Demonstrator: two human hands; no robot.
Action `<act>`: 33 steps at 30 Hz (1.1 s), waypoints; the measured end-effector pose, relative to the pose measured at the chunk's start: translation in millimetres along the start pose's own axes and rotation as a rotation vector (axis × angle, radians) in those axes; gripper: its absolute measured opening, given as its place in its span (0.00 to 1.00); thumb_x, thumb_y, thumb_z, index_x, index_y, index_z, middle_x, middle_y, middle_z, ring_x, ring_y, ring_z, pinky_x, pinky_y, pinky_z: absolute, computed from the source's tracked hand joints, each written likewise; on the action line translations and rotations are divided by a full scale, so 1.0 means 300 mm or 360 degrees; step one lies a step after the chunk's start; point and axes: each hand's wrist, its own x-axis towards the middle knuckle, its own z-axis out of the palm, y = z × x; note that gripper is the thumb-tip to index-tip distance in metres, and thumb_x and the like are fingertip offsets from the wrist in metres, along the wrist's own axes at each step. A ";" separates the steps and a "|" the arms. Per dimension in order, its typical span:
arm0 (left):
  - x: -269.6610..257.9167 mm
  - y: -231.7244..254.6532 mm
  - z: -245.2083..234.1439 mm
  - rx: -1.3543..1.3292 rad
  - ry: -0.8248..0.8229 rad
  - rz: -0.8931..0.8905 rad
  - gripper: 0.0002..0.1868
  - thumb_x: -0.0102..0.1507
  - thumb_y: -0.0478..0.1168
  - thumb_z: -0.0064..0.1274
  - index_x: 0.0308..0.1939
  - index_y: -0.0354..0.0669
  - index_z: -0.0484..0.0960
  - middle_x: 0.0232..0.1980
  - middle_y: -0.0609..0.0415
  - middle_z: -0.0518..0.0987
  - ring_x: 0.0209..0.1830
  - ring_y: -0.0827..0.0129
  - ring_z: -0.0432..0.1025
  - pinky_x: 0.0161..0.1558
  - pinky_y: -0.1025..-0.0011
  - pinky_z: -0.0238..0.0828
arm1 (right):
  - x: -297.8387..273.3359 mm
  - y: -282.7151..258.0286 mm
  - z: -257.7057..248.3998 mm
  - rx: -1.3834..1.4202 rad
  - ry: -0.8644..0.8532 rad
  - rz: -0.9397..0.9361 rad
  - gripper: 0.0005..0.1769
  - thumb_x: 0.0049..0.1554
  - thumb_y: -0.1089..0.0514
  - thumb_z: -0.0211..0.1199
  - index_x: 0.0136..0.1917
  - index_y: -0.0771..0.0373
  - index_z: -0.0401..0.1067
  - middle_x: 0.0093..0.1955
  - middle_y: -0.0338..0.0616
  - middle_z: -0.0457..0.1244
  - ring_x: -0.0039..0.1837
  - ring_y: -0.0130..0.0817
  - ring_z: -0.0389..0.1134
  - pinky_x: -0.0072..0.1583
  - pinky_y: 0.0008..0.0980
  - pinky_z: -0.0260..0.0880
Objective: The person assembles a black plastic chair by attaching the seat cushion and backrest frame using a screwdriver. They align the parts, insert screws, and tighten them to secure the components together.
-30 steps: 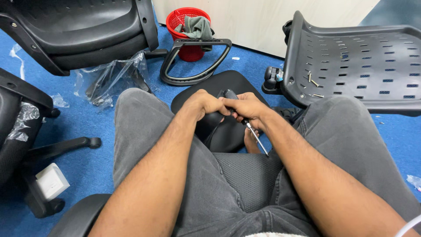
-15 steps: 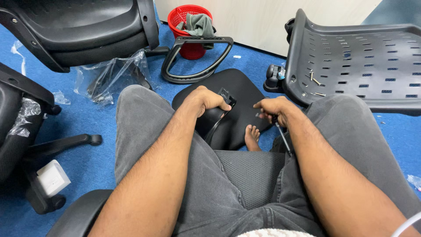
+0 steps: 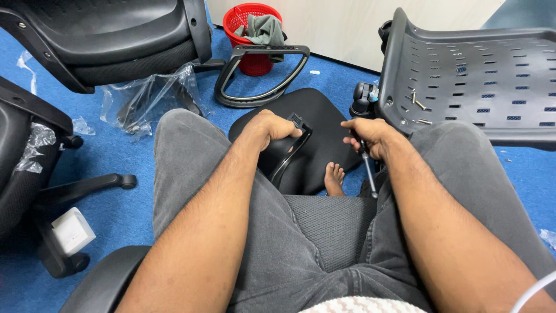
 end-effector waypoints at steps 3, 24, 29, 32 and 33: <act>-0.002 -0.007 -0.007 0.0253 0.0113 0.0023 0.35 0.50 0.53 0.72 0.52 0.32 0.85 0.58 0.36 0.82 0.58 0.51 0.78 0.58 0.56 0.76 | 0.003 -0.014 0.016 0.0333 -0.0109 0.0049 0.09 0.59 0.59 0.59 0.45 0.70 0.67 0.34 0.47 0.66 0.31 0.30 0.69 0.36 0.28 0.75; -0.169 -0.096 -0.117 -0.0298 -0.0176 0.0266 0.09 0.47 0.25 0.64 0.29 0.23 0.81 0.25 0.42 0.82 0.23 0.62 0.79 0.29 0.69 0.75 | -0.434 -0.104 0.067 -0.0344 0.0215 -0.0798 0.16 0.48 0.67 0.73 0.50 0.70 0.76 0.42 0.48 0.70 0.41 0.33 0.74 0.43 0.28 0.77; -0.288 -0.070 -0.122 -0.0531 -0.0149 0.0554 0.13 0.44 0.26 0.64 0.32 0.26 0.81 0.26 0.44 0.83 0.21 0.65 0.78 0.27 0.70 0.76 | -0.358 -0.148 0.044 -0.0043 0.0176 -0.0799 0.12 0.50 0.69 0.70 0.50 0.71 0.76 0.45 0.47 0.68 0.45 0.35 0.73 0.45 0.32 0.81; -0.321 -0.034 -0.082 -0.0549 -0.0145 0.0671 0.13 0.44 0.27 0.63 0.32 0.28 0.81 0.26 0.46 0.83 0.21 0.66 0.77 0.26 0.72 0.75 | -0.279 -0.134 0.057 0.0177 0.0045 -0.0663 0.08 0.55 0.69 0.63 0.49 0.70 0.75 0.47 0.50 0.68 0.46 0.35 0.73 0.49 0.36 0.82; -0.329 -0.023 -0.070 -0.0559 -0.0144 0.0703 0.13 0.44 0.27 0.63 0.32 0.28 0.82 0.26 0.46 0.83 0.21 0.67 0.77 0.26 0.72 0.75 | -0.258 -0.125 0.060 0.0251 -0.0012 -0.0615 0.07 0.56 0.69 0.60 0.49 0.70 0.76 0.47 0.50 0.68 0.46 0.35 0.73 0.50 0.37 0.82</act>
